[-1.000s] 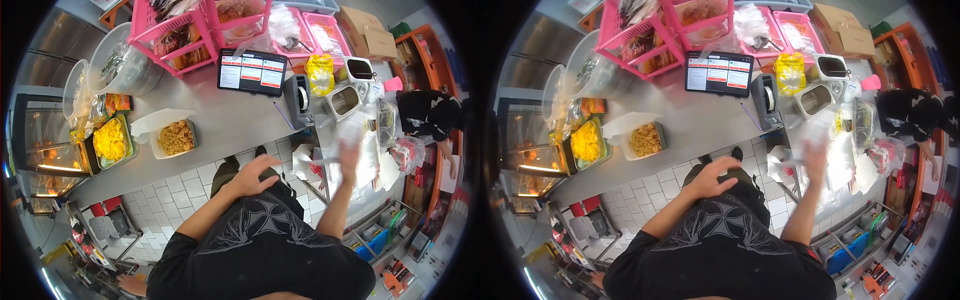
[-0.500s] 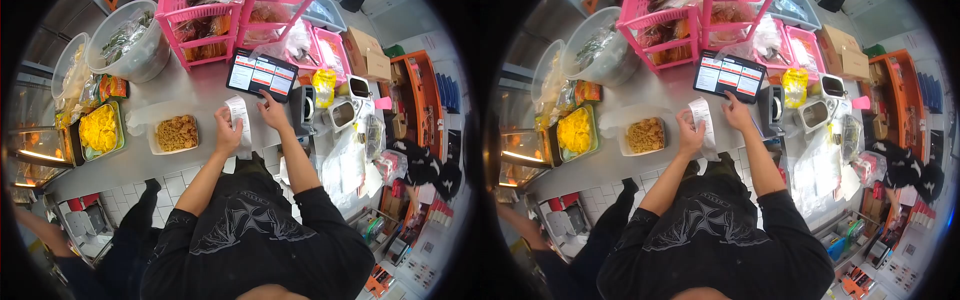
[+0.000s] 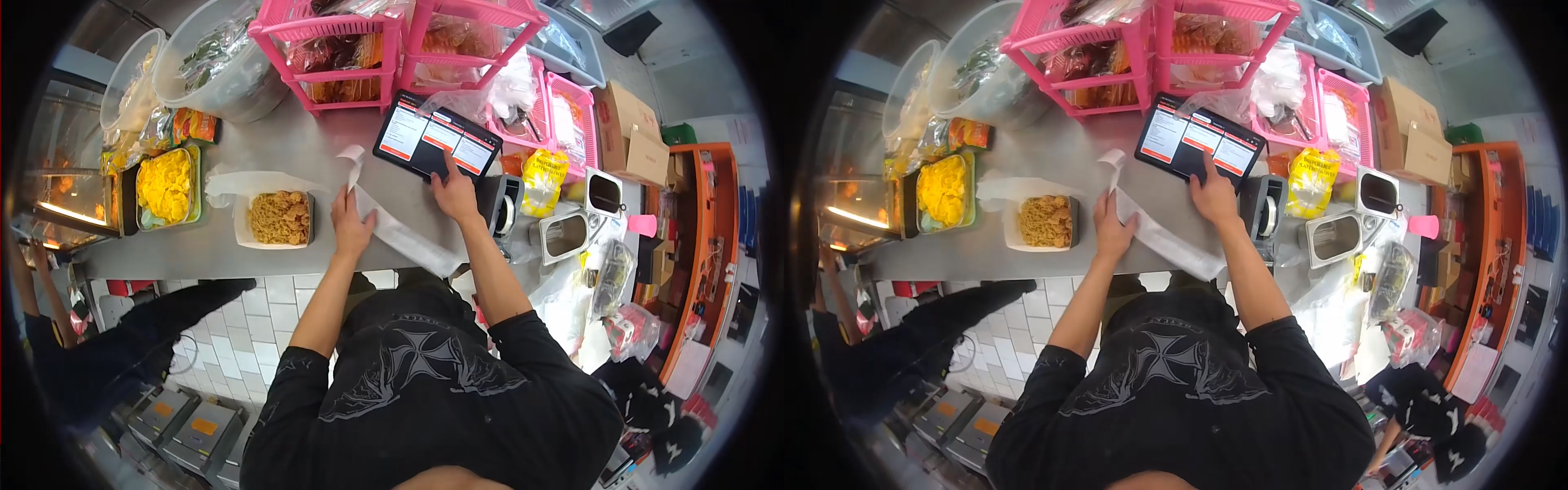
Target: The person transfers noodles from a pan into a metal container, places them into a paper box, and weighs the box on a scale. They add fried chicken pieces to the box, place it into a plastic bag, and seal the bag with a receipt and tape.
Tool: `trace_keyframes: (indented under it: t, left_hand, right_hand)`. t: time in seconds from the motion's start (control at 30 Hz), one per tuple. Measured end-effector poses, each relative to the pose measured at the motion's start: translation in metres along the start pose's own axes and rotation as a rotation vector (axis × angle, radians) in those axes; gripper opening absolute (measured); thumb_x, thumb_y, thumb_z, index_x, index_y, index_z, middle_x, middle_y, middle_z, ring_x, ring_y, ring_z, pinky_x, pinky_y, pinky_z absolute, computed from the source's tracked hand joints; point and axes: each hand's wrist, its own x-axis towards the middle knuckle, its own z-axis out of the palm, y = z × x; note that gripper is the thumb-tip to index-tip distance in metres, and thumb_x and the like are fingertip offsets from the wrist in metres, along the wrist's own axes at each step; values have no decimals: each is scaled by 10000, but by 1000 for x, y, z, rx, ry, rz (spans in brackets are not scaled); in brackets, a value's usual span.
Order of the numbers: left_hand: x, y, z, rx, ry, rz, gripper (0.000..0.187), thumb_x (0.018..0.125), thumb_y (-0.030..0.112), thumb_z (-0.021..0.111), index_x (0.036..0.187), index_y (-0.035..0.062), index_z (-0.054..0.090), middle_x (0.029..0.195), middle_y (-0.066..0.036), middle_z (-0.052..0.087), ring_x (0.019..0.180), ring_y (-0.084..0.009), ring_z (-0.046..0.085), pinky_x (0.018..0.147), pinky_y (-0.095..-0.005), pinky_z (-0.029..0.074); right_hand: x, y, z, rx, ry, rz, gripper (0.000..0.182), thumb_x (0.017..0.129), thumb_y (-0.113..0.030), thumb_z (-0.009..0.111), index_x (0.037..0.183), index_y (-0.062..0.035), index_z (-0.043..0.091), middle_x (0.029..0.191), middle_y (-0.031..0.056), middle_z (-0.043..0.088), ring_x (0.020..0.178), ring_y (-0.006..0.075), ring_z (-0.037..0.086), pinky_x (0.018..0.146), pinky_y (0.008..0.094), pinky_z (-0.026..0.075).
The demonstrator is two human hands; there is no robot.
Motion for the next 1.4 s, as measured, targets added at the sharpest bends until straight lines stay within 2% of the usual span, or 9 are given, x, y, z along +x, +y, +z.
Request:
trace_keyframes:
  t: [0.03, 0.13, 0.23, 0.3, 0.5, 0.6, 0.87, 0.93, 1.4]
  left_hand:
    - [-2, 4, -3, 3, -1, -17, 615, 789, 235, 740, 1311, 7, 509, 1378, -227, 384, 1223, -403, 408, 1034, -484, 346]
    - [14, 13, -14, 181, 57, -130, 614, 805, 288, 725, 1319, 29, 512, 1430, -222, 318, 1297, -416, 290, 1059, -511, 288]
    - [18, 0, -6, 162, 102, -189, 620, 808, 301, 723, 1333, 50, 510, 1455, -234, 270, 1308, -423, 259, 1056, -509, 288]
    - [18, -14, 1, 167, 111, -26, 628, 825, 340, 693, 1343, 42, 499, 1471, -209, 289, 1321, -422, 267, 1078, -508, 259]
    - [21, -17, 4, 235, 49, -44, 667, 843, 413, 625, 1363, 27, 465, 1487, -129, 341, 1400, -370, 230, 1160, -514, 138]
    - [21, -17, 5, 210, 52, -66, 668, 841, 408, 627, 1369, 35, 458, 1486, -130, 340, 1410, -355, 216, 1171, -512, 114]
    - [22, -14, 4, 203, 54, -77, 646, 839, 397, 628, 1353, 38, 474, 1484, -122, 347, 1405, -340, 233, 1169, -512, 119]
    - [22, -14, 3, 212, 55, -85, 643, 838, 395, 628, 1351, 39, 477, 1481, -120, 350, 1403, -338, 237, 1169, -511, 120]
    - [23, -13, 3, 216, 55, -103, 627, 840, 384, 625, 1351, 50, 480, 1493, -97, 336, 1408, -316, 237, 1174, -497, 124]
  right_hand:
    - [-1, -3, 0, -3, -17, -1, 622, 850, -252, 625, 1432, -211, 409, 681, 153, 638, 657, 322, 648, 656, 435, 502]
    - [4, -22, 6, -75, -114, -161, 620, 866, -276, 591, 1447, -241, 376, 740, 197, 659, 731, 385, 657, 709, 488, 513]
    - [8, -29, 20, -255, -280, -246, 633, 880, -340, 546, 1467, -258, 325, 799, 290, 644, 770, 492, 627, 778, 565, 502]
    - [7, -35, 18, -249, -303, -228, 641, 875, -330, 551, 1468, -250, 321, 828, 293, 646, 791, 482, 635, 786, 556, 506]
    - [1, -27, 23, -262, -303, -206, 652, 872, -320, 550, 1472, -228, 313, 854, 280, 651, 809, 470, 641, 788, 542, 514]
    - [8, -29, 24, -247, -303, -213, 651, 872, -319, 548, 1472, -228, 313, 851, 273, 654, 807, 470, 639, 785, 543, 513]
    - [11, -28, 20, -211, -320, -224, 620, 872, -305, 549, 1455, -223, 353, 815, 246, 662, 791, 464, 638, 778, 540, 508]
    - [9, -32, 19, -124, -242, -227, 608, 871, -294, 552, 1445, -217, 369, 808, 243, 661, 795, 461, 638, 772, 543, 506]
    - [13, -27, 29, -187, -293, -208, 605, 869, -285, 554, 1443, -222, 372, 830, 245, 662, 797, 467, 636, 775, 548, 504]
